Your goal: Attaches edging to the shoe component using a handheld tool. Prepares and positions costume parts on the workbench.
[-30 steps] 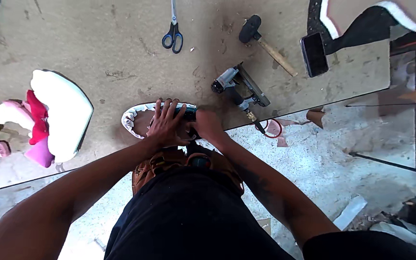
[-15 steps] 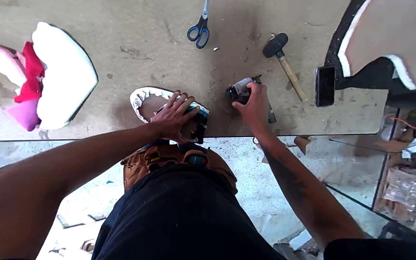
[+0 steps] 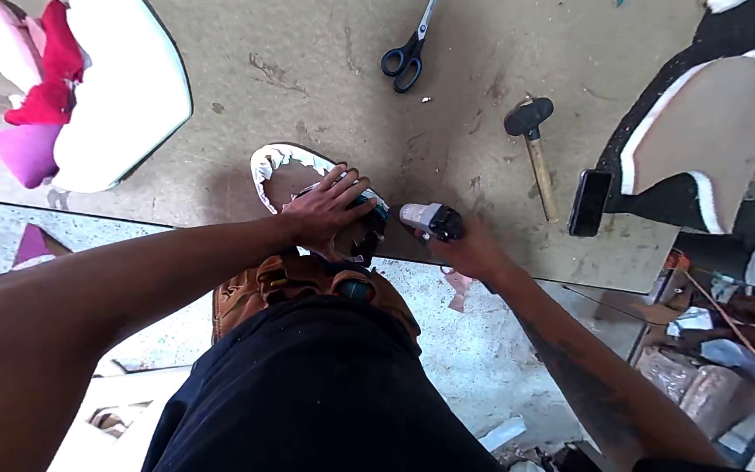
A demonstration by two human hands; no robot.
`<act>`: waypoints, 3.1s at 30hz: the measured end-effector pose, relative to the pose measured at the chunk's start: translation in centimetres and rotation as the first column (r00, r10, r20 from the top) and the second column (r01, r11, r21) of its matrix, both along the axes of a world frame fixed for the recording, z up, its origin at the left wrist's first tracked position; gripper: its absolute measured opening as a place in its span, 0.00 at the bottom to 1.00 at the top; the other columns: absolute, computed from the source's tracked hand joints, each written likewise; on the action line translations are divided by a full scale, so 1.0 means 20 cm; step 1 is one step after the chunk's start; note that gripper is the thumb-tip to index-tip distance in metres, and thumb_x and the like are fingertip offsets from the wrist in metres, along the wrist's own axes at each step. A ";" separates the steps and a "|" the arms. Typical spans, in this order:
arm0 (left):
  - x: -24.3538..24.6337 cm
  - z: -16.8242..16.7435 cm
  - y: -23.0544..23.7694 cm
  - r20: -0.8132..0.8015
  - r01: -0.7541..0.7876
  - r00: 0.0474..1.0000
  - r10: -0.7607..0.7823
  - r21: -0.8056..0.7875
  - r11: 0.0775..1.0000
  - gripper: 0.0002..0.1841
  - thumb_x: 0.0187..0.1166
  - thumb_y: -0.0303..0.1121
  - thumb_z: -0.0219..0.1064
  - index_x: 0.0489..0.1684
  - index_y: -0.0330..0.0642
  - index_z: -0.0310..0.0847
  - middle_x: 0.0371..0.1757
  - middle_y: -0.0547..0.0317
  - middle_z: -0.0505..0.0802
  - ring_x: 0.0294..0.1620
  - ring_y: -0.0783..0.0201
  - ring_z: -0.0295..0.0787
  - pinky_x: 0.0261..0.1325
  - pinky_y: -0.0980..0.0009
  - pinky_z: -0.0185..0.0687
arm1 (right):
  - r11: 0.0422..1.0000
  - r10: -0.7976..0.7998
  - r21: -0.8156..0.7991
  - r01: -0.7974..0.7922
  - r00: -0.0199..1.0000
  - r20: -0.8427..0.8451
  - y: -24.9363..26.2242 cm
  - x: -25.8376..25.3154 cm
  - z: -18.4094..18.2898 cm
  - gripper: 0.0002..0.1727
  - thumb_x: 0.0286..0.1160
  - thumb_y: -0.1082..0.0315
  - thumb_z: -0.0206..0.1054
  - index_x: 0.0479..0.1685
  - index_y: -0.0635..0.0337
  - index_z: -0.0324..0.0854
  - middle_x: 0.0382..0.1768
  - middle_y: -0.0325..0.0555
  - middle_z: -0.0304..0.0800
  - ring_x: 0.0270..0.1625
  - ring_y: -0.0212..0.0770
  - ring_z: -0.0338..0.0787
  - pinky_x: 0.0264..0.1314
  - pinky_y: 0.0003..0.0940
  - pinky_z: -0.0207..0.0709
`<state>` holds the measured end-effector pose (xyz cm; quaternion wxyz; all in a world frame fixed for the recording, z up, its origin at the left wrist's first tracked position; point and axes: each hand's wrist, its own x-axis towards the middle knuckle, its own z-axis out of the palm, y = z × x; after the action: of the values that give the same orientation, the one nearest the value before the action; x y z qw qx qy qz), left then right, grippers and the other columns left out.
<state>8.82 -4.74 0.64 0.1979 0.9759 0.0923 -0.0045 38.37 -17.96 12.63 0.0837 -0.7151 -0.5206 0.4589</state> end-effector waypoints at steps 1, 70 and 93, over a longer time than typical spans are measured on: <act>0.00 0.00 0.00 0.007 -0.003 1.000 0.004 -0.005 1.000 0.75 0.34 0.91 0.64 0.94 0.54 0.57 0.92 0.36 0.62 0.92 0.31 0.51 0.92 0.28 0.35 | 0.999 0.038 -0.033 -0.037 0.999 0.014 0.03 -0.01 0.00 0.05 0.68 0.59 0.74 0.40 0.41 0.90 0.31 0.29 0.92 0.33 0.28 0.90 0.36 0.41 0.87; -0.17 -0.01 0.41 0.190 -0.624 0.729 0.658 -0.209 0.752 0.18 0.84 0.57 0.62 0.61 0.65 0.90 0.62 0.62 0.88 0.70 0.52 0.78 0.72 0.51 0.74 | 0.999 0.013 0.032 -0.013 1.000 0.027 0.08 -0.56 0.07 0.10 0.69 0.58 0.73 0.48 0.45 0.89 0.34 0.35 0.94 0.35 0.34 0.93 0.40 0.46 0.91; -0.18 -0.03 0.44 0.182 -0.595 0.764 0.619 -0.173 0.785 0.19 0.87 0.56 0.57 0.56 0.62 0.90 0.53 0.59 0.86 0.62 0.51 0.78 0.65 0.50 0.72 | 0.993 -0.081 -0.061 0.098 0.968 0.236 0.12 -0.89 0.00 0.12 0.70 0.53 0.74 0.45 0.47 0.88 0.34 0.38 0.93 0.38 0.38 0.93 0.43 0.51 0.88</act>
<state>5.27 4.04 0.00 0.2491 0.8752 0.3794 0.1675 20.64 -15.56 12.55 0.0166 -0.7893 -0.4770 0.3863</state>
